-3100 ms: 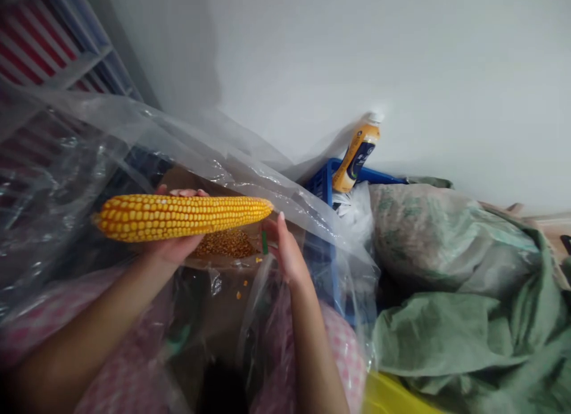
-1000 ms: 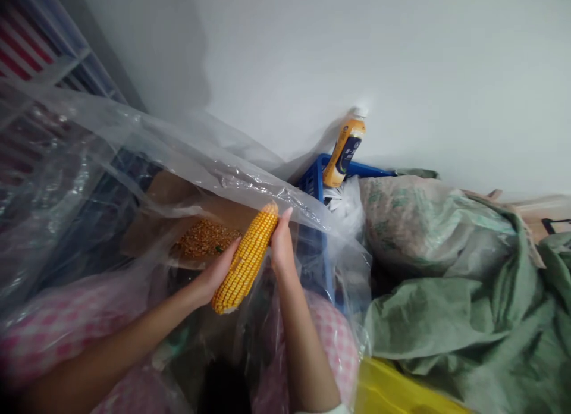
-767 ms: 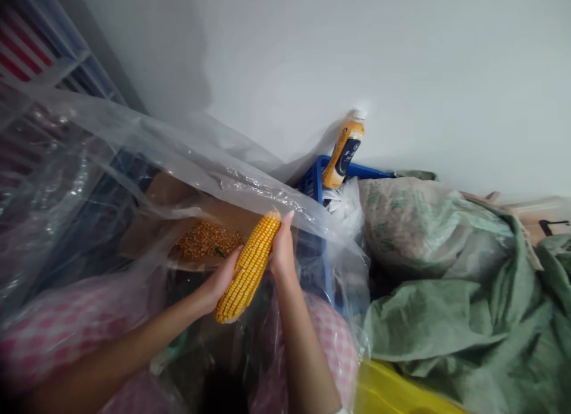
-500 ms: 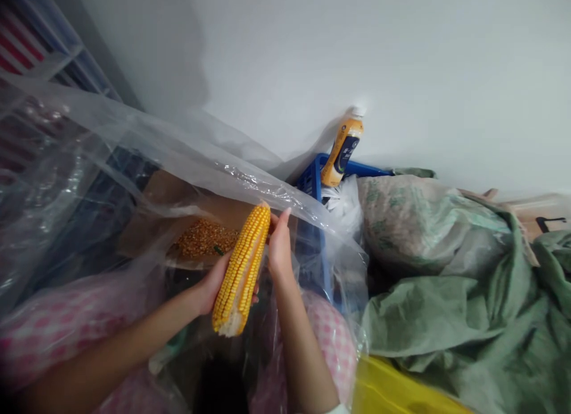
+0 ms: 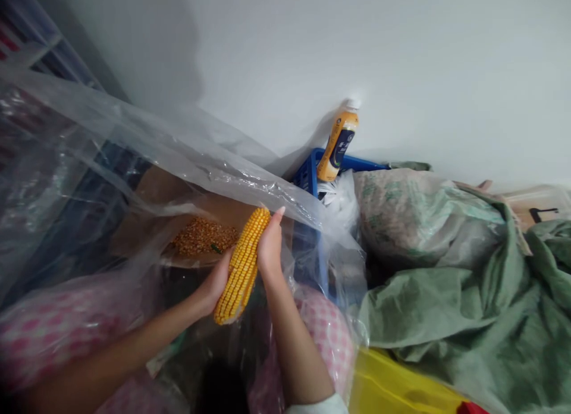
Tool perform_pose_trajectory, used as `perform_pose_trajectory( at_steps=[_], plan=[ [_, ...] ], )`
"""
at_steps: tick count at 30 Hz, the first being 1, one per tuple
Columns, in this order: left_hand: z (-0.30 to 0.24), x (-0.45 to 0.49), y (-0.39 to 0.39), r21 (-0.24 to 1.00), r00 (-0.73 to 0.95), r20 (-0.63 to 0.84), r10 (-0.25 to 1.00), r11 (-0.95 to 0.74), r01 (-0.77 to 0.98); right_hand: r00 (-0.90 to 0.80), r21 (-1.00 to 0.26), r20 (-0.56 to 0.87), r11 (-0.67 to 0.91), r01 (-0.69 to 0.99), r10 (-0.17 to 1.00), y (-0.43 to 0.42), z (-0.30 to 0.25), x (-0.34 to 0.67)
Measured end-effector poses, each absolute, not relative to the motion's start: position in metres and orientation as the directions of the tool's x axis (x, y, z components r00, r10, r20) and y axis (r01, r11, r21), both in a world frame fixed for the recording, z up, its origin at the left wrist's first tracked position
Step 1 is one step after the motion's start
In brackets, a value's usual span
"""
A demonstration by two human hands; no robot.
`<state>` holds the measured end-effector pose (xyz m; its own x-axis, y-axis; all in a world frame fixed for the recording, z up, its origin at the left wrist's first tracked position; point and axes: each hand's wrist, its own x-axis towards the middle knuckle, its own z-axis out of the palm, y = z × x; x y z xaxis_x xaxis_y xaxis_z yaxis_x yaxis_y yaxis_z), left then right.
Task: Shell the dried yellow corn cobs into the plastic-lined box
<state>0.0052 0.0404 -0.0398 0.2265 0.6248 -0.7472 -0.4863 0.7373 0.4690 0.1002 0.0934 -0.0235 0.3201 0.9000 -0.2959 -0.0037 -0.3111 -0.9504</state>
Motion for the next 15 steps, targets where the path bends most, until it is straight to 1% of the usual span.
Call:
perform_pose_trajectory(
  at_steps=[2,4,9,13,15],
  plan=[
    [-0.046,0.005,0.039,0.533,0.168,-0.733,0.659,0.710,-0.460,0.402,-0.937,-0.293,-0.343,0.058,0.867,0.093,-0.022,0.097],
    [-0.047,0.005,0.039,0.532,0.161,-0.738,0.656,0.711,-0.459,0.445,-0.918,-0.278,-0.372,0.137,0.851,0.092,-0.018,0.095],
    [-0.037,0.005,0.039,0.436,0.180,-0.792,0.583,0.747,-0.501,0.457,-0.859,-0.224,-0.396,0.325,0.861,0.090,-0.009,0.092],
    [-0.025,0.001,0.037,0.338,0.295,-0.821,0.490,0.832,-0.440,0.409,-0.823,-0.175,-0.361,0.438,0.895,0.091,-0.010,0.092],
    [-0.021,-0.001,0.036,0.286,0.337,-0.819,0.465,0.839,-0.462,0.388,-0.808,-0.157,-0.345,0.478,0.908,0.093,-0.011,0.092]
  ],
)
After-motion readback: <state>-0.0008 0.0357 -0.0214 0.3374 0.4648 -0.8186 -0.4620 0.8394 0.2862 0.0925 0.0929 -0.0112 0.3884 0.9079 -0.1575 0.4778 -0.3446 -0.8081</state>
